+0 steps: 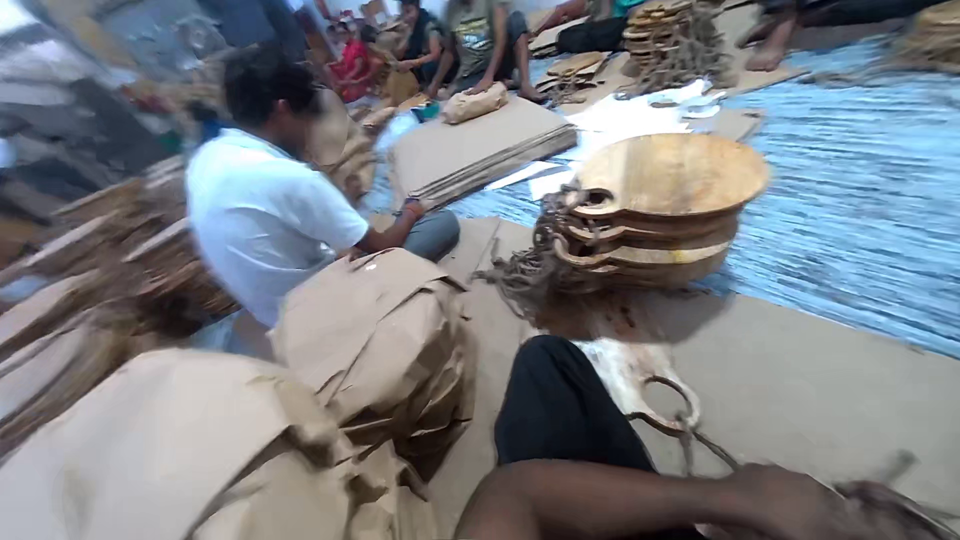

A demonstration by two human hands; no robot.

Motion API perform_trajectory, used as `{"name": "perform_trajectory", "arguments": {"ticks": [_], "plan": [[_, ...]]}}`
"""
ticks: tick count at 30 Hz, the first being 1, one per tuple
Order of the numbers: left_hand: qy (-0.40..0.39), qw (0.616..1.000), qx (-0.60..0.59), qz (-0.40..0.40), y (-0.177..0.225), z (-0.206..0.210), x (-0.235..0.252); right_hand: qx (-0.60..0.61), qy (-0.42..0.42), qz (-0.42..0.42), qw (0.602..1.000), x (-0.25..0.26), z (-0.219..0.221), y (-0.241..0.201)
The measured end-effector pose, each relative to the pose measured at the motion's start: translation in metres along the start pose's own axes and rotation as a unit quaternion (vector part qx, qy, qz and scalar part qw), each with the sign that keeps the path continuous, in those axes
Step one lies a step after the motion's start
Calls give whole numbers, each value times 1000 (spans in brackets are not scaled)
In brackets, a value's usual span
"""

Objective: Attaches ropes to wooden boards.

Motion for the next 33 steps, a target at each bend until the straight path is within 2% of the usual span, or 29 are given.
{"name": "perform_trajectory", "arguments": {"ticks": [2, 4, 5, 8, 10, 11, 13, 15, 19, 24, 28, 31, 33], "plan": [[-6, 999, -27, -21, 1, 0, -8, 12, 5, 111, 994, -6, 3, -12], [0, 996, -94, -7, -6, 5, -6, 51, 19, 231, 971, -2, 2, -33], [7, 992, -126, 2, -10, 8, -3, 69, 9, 264, 962, 3, 0, -36], [44, 979, -200, 20, -19, 7, -3, 144, -66, 281, 946, 0, 3, -33], [88, 973, -210, 28, -27, -7, -1, 186, -82, 325, 924, -9, 3, -45], [114, 969, -217, 28, -32, -16, 0, 212, -59, 307, 926, -11, 4, -34], [149, 959, -238, 32, -37, -27, 3, 273, 22, 220, 936, -7, 8, 7], [153, 951, -268, 17, -42, -25, 6, 314, 36, 215, 924, -5, 10, 18], [142, 938, -314, -29, -54, -17, 14, 262, 12, 268, 927, -4, 13, 18], [162, 934, -312, -69, -74, -13, 27, 125, -47, 254, 958, 1, 14, 25], [159, 951, -244, -105, -85, -6, 37, 37, -71, 289, 954, 5, 13, 30], [158, 965, -157, -140, -90, -6, 45, -15, -132, 329, 935, 23, 19, 54], [152, 971, -112, -148, -88, -8, 48, -36, -143, 350, 925, 26, 20, 61]]}}
Point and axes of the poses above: each hand's wrist, its own x-axis towards the middle knuckle, its own z-axis out of the palm, y = z × x, the point moved 7 cm from there along x, towards the middle knuckle, and after that the axes turned 13 degrees about -y, right-handed, at the moved point
